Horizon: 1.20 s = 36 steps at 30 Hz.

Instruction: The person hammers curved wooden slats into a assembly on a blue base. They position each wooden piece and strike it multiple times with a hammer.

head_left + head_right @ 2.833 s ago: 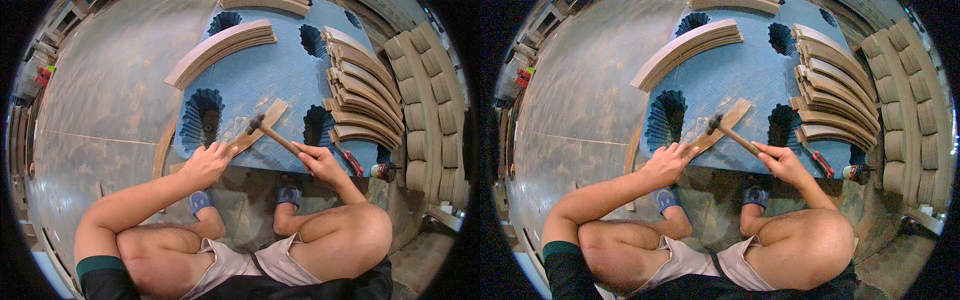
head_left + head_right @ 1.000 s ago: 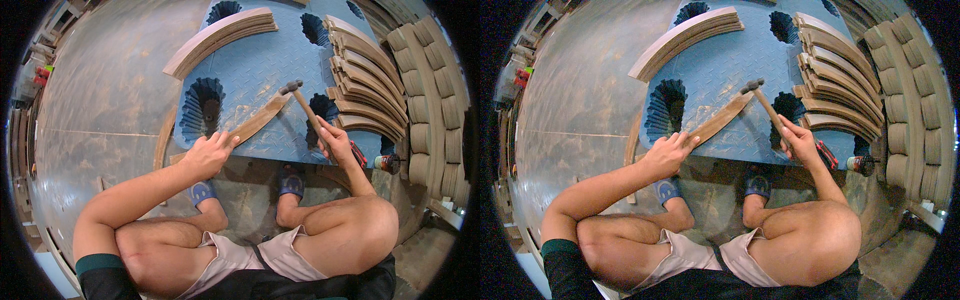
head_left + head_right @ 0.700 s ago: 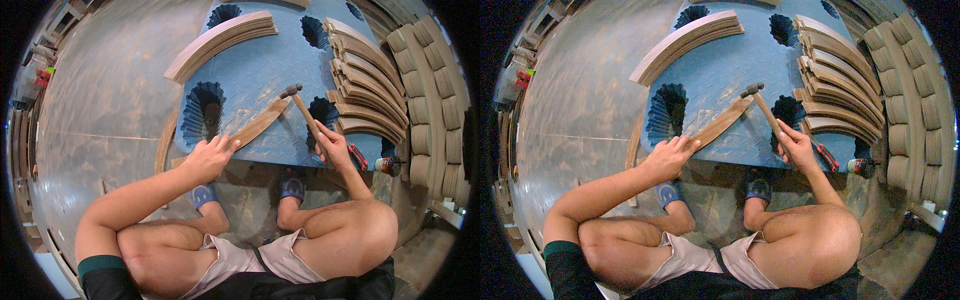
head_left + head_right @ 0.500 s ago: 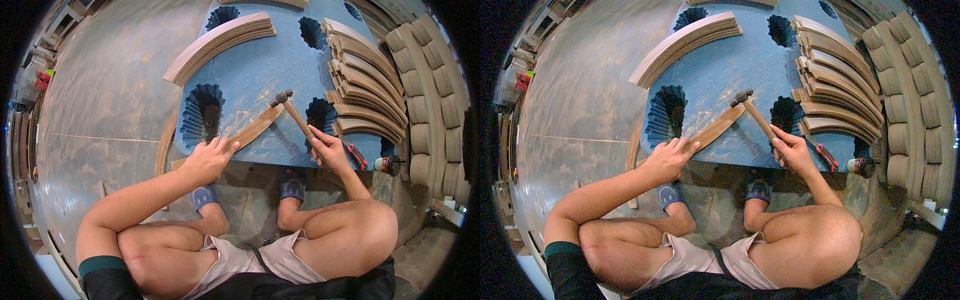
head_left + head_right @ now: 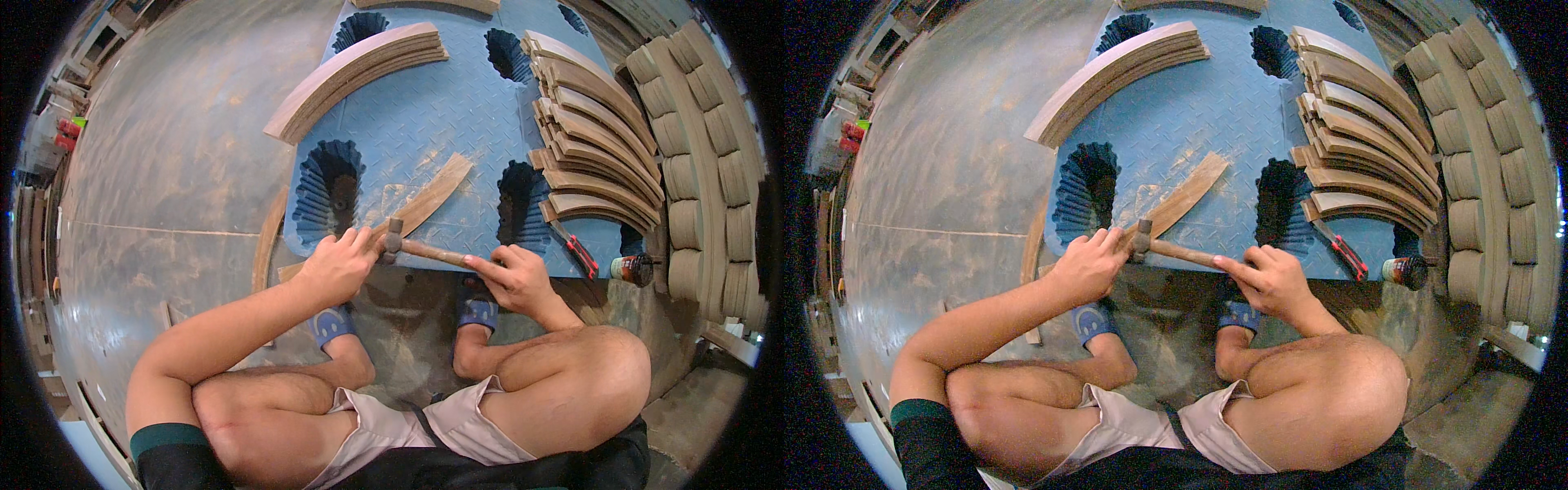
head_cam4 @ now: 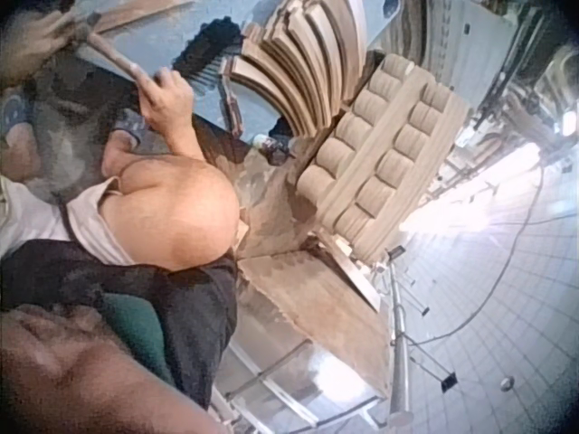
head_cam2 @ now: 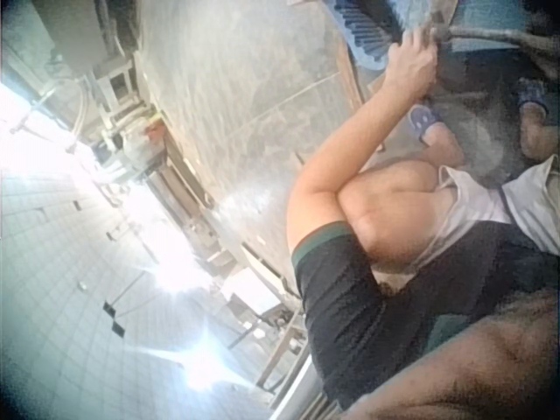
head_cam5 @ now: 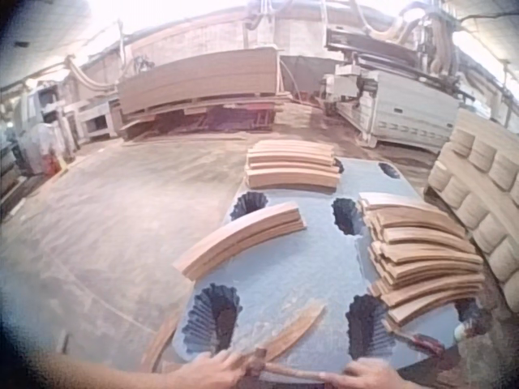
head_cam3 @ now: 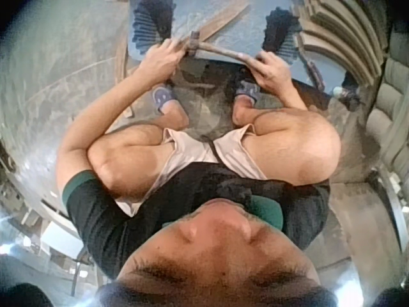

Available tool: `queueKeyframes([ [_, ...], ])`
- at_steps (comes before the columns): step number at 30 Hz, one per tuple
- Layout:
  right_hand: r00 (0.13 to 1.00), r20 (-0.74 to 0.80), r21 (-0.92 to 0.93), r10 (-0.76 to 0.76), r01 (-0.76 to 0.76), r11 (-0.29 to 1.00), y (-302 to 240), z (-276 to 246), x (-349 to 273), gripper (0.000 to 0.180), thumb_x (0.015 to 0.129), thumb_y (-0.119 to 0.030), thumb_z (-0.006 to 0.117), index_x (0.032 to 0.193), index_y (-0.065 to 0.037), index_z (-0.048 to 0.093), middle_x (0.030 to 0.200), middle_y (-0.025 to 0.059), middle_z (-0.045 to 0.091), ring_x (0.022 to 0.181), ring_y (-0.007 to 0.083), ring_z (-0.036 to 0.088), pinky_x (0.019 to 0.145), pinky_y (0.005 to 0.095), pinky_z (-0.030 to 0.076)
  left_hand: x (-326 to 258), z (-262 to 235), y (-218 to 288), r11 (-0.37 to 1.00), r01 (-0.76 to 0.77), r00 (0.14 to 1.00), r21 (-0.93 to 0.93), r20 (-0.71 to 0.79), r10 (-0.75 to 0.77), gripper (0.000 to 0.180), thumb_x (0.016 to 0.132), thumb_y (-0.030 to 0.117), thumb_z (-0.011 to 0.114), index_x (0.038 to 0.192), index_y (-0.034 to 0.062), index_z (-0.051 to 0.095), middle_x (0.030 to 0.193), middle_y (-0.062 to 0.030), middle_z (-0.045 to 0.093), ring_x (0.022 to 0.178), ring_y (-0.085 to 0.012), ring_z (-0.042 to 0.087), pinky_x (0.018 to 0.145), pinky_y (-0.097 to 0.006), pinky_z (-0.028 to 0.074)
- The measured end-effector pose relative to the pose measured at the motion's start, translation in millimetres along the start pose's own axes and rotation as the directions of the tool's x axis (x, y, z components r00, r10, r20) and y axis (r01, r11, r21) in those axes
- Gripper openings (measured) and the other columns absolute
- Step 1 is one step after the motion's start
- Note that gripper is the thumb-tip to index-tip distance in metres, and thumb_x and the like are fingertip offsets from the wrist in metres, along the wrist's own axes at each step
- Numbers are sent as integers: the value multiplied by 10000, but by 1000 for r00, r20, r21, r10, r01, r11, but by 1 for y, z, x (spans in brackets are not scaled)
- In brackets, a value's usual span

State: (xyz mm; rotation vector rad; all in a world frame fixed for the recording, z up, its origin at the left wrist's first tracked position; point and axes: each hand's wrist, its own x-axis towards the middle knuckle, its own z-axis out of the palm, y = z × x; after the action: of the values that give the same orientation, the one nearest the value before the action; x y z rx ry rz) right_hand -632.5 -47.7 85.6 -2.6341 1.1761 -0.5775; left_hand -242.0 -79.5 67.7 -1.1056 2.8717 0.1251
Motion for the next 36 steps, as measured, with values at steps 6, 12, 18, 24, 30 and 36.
queueKeyframes([
  [6,992,22,26,128,-129,991,11,3,4,513,908,-98,837,1404,-220,793,894,63,647,766,285,653,673,405,545,-3,-7,1,1000,3,1000,13,-10,-3,873,747,181,846,1581,81,609,1367,-157,619,1143,-280,652,779,-376,573],
  [12,757,-236,199,609,-576,793,76,-13,-10,487,1033,-88,760,1517,-121,719,978,104,719,835,179,636,784,327,529,-1,0,0,1000,-12,998,15,-63,13,913,747,173,862,1610,79,579,1325,-139,618,1124,-276,654,779,-358,570],
  [18,829,-205,304,520,-451,839,58,-8,-16,504,987,-69,801,1485,-127,745,923,90,707,812,205,658,757,341,532,0,-1,2,1000,0,1000,26,-28,0,951,732,201,878,1619,66,562,1314,-137,616,1126,-267,650,780,-361,570],
  [24,892,-7,388,451,-414,824,6,6,-6,472,930,-53,831,1395,-112,774,920,129,696,790,284,683,717,360,548,-5,-13,0,1000,-8,998,14,-54,9,766,847,171,790,1580,42,610,1263,-120,630,1122,-257,662,749,-359,569],
  [30,872,-72,516,485,-383,766,15,5,-20,465,941,-8,802,1402,-25,749,995,105,725,881,215,679,813,346,542,-3,-14,-7,996,36,999,-85,42,-32,913,816,174,829,1658,118,482,1305,-140,612,1142,-319,666,829,-416,623],
  [36,725,13,716,688,-487,500,26,-4,-26,526,1070,-90,727,1589,-89,643,968,-38,638,774,49,546,694,210,446,7,-22,-21,872,189,974,-451,-27,-225,666,975,161,658,1614,102,479,1249,-210,706,1059,-421,730,843,-518,631],
])
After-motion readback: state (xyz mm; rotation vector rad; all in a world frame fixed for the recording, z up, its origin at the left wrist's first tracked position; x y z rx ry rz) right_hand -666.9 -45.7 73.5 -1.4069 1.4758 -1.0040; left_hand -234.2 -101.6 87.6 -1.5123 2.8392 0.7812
